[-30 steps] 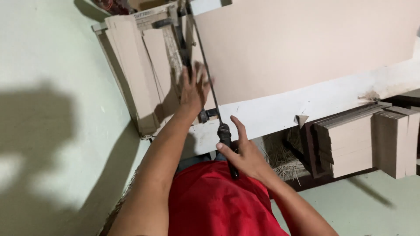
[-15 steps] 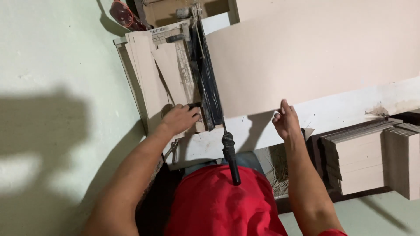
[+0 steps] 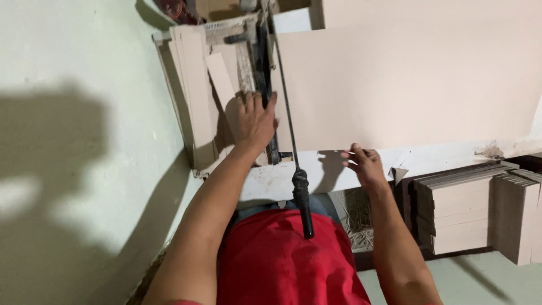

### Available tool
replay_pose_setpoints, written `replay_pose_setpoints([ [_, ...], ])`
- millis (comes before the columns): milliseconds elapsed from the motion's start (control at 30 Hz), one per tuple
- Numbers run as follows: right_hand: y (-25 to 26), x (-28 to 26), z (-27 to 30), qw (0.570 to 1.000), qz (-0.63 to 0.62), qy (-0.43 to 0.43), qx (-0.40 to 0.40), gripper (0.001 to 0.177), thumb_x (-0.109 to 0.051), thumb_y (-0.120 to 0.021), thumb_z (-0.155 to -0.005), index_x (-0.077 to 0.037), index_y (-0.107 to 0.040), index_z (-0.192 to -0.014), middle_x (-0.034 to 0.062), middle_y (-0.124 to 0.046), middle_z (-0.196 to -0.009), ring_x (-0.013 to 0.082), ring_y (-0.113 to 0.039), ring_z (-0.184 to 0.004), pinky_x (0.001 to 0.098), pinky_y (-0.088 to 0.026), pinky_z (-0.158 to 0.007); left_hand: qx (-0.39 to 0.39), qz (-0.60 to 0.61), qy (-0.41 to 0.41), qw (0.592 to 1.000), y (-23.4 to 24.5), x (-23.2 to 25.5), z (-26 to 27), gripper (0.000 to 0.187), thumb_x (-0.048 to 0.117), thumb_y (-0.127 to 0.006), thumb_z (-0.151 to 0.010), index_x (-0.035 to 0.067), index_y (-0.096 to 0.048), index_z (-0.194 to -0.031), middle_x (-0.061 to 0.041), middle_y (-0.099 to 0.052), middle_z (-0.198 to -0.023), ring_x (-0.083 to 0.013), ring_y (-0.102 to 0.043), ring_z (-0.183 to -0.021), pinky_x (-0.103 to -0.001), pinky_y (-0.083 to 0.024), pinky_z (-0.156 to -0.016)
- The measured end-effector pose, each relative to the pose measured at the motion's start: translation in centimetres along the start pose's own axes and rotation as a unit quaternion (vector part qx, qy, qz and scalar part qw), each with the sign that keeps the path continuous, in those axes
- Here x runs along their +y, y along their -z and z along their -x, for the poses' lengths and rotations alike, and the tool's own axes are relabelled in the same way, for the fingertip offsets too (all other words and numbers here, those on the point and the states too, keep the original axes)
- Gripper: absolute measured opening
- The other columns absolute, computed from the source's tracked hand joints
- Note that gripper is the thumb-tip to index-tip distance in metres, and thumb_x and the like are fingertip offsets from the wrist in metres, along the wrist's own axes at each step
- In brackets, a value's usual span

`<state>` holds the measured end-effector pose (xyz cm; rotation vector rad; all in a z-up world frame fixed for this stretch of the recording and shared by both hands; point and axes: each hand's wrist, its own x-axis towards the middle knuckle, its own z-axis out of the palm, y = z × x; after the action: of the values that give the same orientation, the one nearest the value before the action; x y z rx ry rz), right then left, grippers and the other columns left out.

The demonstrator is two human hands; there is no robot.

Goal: The person uses a manual paper cutter to slice large sheets of light-colored paper. They repeatedly position the paper against the guide, pull down the lever to cut, and then remove the cut pieces, stacking them on the machine's surface.

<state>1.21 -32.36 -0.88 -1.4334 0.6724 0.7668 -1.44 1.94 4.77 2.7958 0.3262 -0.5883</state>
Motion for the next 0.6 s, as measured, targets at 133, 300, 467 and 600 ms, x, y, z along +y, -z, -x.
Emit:
replay_pose_setpoints([
  [133,-0.7,-0.2,0.6,0.998,0.058,-0.014,0.037,0.044,-0.033,-0.073,-0.101,0.004,-0.062,-0.122,0.0135,-0.066,-0.11,0.0291,-0.068,-0.099,0.0478,-0.058,-0.082,-0.016,0.056,0.037,0.998,-0.1,0.2,-1.4,0.067,0.034,-0.063,-0.1,0.013,-0.035,-0.157,-0.032,-0.038,-0.153,-0.0467,-0.022,-0.149,-0.064,-0.006,-0.119],
  [300,-1.7,-2.0,-0.5,0.998,0.064,0.016,-0.006,0.027,-0.029,-0.062,-0.108,-0.003,-0.066,-0.101,0.0112,-0.069,-0.099,0.0298,-0.073,-0.097,0.0499,-0.062,-0.082,-0.086,0.033,0.05,0.994,-0.9,0.7,-2.3,0.093,0.047,-0.072,-0.091,0.019,-0.02,-0.163,-0.032,-0.017,-0.162,-0.0489,-0.009,-0.152,-0.069,-0.001,-0.118],
  [467,-2.6,-3.1,-0.9,0.989,0.143,-0.038,0.012,0.053,-0.045,-0.069,-0.104,0.005,-0.06,-0.119,0.0133,-0.066,-0.102,0.0295,-0.071,-0.095,0.0536,-0.061,-0.085,-0.161,-0.026,0.065,0.984,0.1,1.3,-2.9,0.114,0.043,-0.08,-0.083,0.011,-0.006,-0.164,-0.034,-0.001,-0.165,-0.0479,0.001,-0.154,-0.072,0.003,-0.118],
  [600,-6.3,-6.0,4.4,0.88,0.466,-0.088,-0.028,0.048,-0.049,-0.058,-0.105,-0.006,-0.079,-0.097,0.019,-0.074,-0.073,0.0292,-0.076,-0.064,0.0376,-0.066,-0.056,-0.153,-0.053,0.076,0.984,-3.0,1.1,-3.9,0.111,0.041,-0.08,-0.084,0.011,-0.009,-0.164,-0.034,-0.001,-0.165,-0.0486,0.001,-0.153,-0.073,0.003,-0.117],
])
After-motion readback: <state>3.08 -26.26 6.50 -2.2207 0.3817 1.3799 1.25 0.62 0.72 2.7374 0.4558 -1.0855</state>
